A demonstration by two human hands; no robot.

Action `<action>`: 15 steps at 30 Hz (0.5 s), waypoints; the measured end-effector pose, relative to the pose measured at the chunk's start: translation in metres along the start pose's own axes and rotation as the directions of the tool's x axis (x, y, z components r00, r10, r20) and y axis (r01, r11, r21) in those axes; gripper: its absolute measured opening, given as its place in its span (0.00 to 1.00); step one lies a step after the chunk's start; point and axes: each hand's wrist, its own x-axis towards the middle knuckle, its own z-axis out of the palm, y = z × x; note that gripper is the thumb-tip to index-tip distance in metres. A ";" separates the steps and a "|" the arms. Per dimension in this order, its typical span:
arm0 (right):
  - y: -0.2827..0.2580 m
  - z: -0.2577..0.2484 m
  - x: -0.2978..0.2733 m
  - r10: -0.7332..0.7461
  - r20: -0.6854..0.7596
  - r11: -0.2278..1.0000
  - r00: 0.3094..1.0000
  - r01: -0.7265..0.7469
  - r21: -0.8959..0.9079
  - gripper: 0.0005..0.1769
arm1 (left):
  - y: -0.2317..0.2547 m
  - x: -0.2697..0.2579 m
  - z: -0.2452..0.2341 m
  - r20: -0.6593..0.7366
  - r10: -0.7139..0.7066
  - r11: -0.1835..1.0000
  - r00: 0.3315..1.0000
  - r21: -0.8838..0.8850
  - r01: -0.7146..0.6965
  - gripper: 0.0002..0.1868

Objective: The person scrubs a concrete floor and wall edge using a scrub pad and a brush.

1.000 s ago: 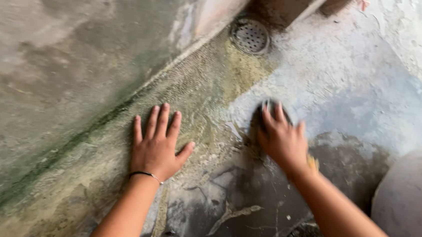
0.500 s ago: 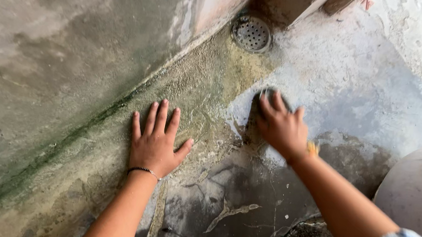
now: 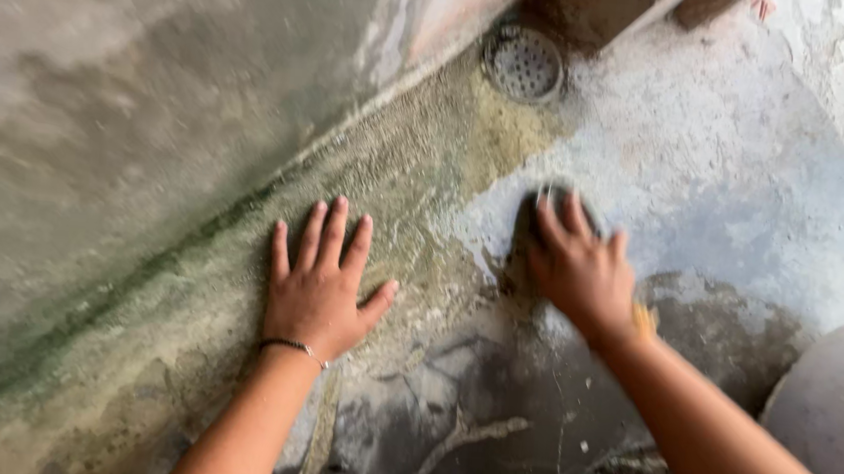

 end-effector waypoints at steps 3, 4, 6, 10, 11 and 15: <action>-0.016 -0.001 0.039 0.159 0.031 0.987 0.987 -0.160 0.015 0.34 | 0.002 0.001 -0.003 -0.002 -0.006 1.000 1.000 -0.003 0.006 0.42; -0.021 -0.001 0.045 0.217 0.010 0.976 0.976 -0.217 0.002 0.34 | 0.000 0.002 -0.005 -0.005 -0.004 1.000 1.000 0.004 0.004 0.42; -0.028 0.006 0.025 -0.060 -0.154 0.974 0.986 0.024 -0.224 0.30 | 0.002 0.002 -0.007 0.004 -0.009 1.000 1.000 -0.021 0.009 0.42; -0.054 0.016 -0.036 -0.237 -0.277 0.971 0.931 0.236 -0.039 0.42 | -0.001 0.005 -0.001 0.014 -0.008 1.000 1.000 -0.030 0.009 0.40; -0.057 0.014 -0.045 -0.172 -0.068 0.985 0.983 0.173 0.001 0.42 | -0.002 0.004 0.001 -0.008 0.000 1.000 1.000 -0.022 0.000 0.39; -0.050 0.006 -0.017 -0.157 -0.084 0.987 0.984 0.155 -0.033 0.38 | -0.002 -0.001 0.006 -0.015 -0.003 1.000 1.000 -0.016 0.003 0.39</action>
